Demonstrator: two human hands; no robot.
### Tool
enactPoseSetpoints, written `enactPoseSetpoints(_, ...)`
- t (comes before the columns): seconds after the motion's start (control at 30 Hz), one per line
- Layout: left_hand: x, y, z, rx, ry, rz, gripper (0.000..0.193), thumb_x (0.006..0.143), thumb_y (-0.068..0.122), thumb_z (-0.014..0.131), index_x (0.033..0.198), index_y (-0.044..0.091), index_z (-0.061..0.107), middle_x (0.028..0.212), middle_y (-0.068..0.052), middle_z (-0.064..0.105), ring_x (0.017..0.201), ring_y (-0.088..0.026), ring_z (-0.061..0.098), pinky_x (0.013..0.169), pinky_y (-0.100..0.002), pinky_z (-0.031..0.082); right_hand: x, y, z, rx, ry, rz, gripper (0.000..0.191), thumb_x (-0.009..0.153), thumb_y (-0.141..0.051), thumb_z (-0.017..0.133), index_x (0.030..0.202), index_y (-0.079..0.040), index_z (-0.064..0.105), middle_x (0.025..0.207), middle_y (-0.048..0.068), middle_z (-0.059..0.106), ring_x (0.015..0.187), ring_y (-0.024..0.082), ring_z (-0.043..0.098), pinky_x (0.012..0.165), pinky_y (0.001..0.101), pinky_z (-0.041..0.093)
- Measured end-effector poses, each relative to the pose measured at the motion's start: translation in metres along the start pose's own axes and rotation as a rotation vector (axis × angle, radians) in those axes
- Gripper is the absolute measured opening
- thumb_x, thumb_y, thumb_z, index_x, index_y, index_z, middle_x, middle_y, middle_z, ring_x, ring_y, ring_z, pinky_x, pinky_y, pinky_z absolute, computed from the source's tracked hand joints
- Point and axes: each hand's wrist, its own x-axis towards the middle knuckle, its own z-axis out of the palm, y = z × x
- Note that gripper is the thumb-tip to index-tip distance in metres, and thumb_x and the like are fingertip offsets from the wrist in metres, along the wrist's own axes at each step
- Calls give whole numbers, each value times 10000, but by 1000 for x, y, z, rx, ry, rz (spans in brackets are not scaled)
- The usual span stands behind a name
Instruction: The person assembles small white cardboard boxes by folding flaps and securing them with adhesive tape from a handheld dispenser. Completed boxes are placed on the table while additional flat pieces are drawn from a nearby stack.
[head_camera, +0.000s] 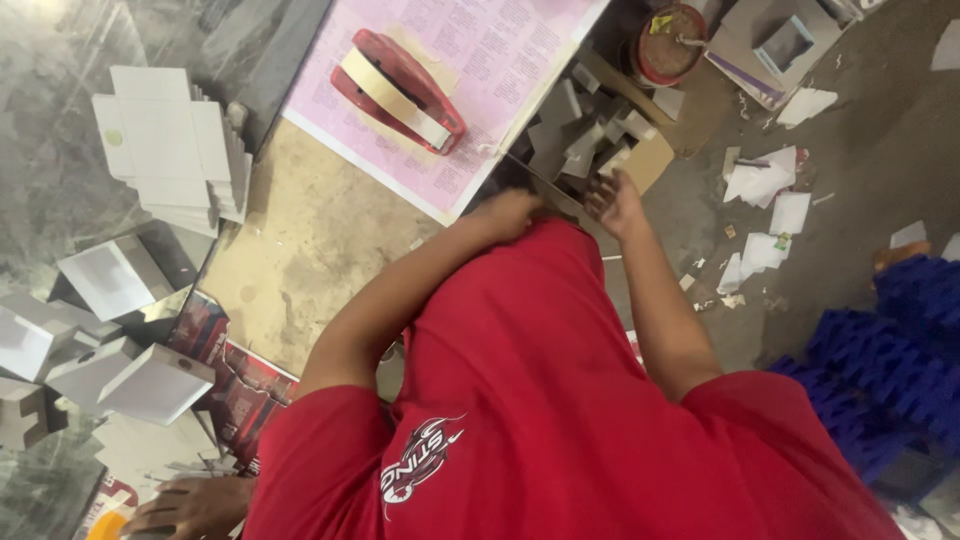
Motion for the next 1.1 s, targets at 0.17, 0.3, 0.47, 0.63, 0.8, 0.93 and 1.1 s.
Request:
enactPoseSetpoints(0.17, -52, -31, 4, -465, -6, 39, 376, 1014, 296, 619, 1339, 109, 650, 1292, -153, 697, 1213, -329, 656, 1036, -404, 497, 8, 31, 1, 1, 155, -4, 439, 1031, -349, 477, 1381, -86, 510, 1284, 87, 641, 1112, 309, 627, 991, 487, 482)
enactPoseSetpoints(0.3, -111, -37, -7, -840, 147, 130, 355, 1044, 279, 592, 1317, 60, 652, 1268, -137, 710, 1187, -296, 657, 1014, -385, 493, 8, 40, 15, -328, 175, -634, 223, 1055, -217, 593, 1186, -39, 625, 1043, 55, 673, 854, 183, 633, 739, 325, 513)
enactPoseSetpoints(0.47, -169, -57, -20, -675, 610, -54, 280, 999, 177, 628, 1241, 57, 698, 1167, -144, 759, 1051, -277, 733, 943, -351, 564, -62, 31, 86, -775, -125, -1353, 79, 1036, -38, 667, 1113, -25, 677, 1010, 71, 659, 824, 156, 615, 734, 278, 498)
enactPoseSetpoints(0.63, -233, -129, -53, -21, 1411, -547, 318, 913, 194, 773, 1200, 74, 706, 1166, -169, 711, 1098, -378, 647, 956, -482, 511, -132, 46, 194, -1123, -765, -1410, 192, 950, -29, 690, 1141, -6, 693, 1006, 113, 704, 907, 185, 688, 831, 314, 547)
enactPoseSetpoints(0.8, -302, -202, -104, 150, 1367, -956, 1072, 712, 501, 948, 1498, 19, 401, 1452, -278, 435, 1278, -484, 415, 1000, -609, 380, -113, 118, 294, -1325, -1004, -966, 309, 937, -141, 760, 1218, -31, 690, 938, 112, 721, 832, 173, 711, 798, 297, 584)
enactPoseSetpoints(0.93, -324, -217, -121, -120, 1191, -1082, 1282, 626, 535, 968, 1555, -7, 270, 1522, -226, 378, 1375, -447, 381, 1073, -596, 382, -75, 144, 374, -1244, -1011, -1133, 472, 906, -134, 767, 1334, -10, 612, 1284, 162, 690, 975, 204, 715, 798, 312, 592)
enactPoseSetpoints(1.1, -342, -216, -131, -224, 1150, -1084, 1301, 519, 510, 1012, 1504, 22, 315, 1548, -193, 319, 1430, -438, 301, 1080, -637, 346, -68, 157, 432, -1320, -844, -1138, 480, 925, -164, 819, 1335, -17, 617, 1247, 141, 714, 985, 206, 716, 853, 318, 590)
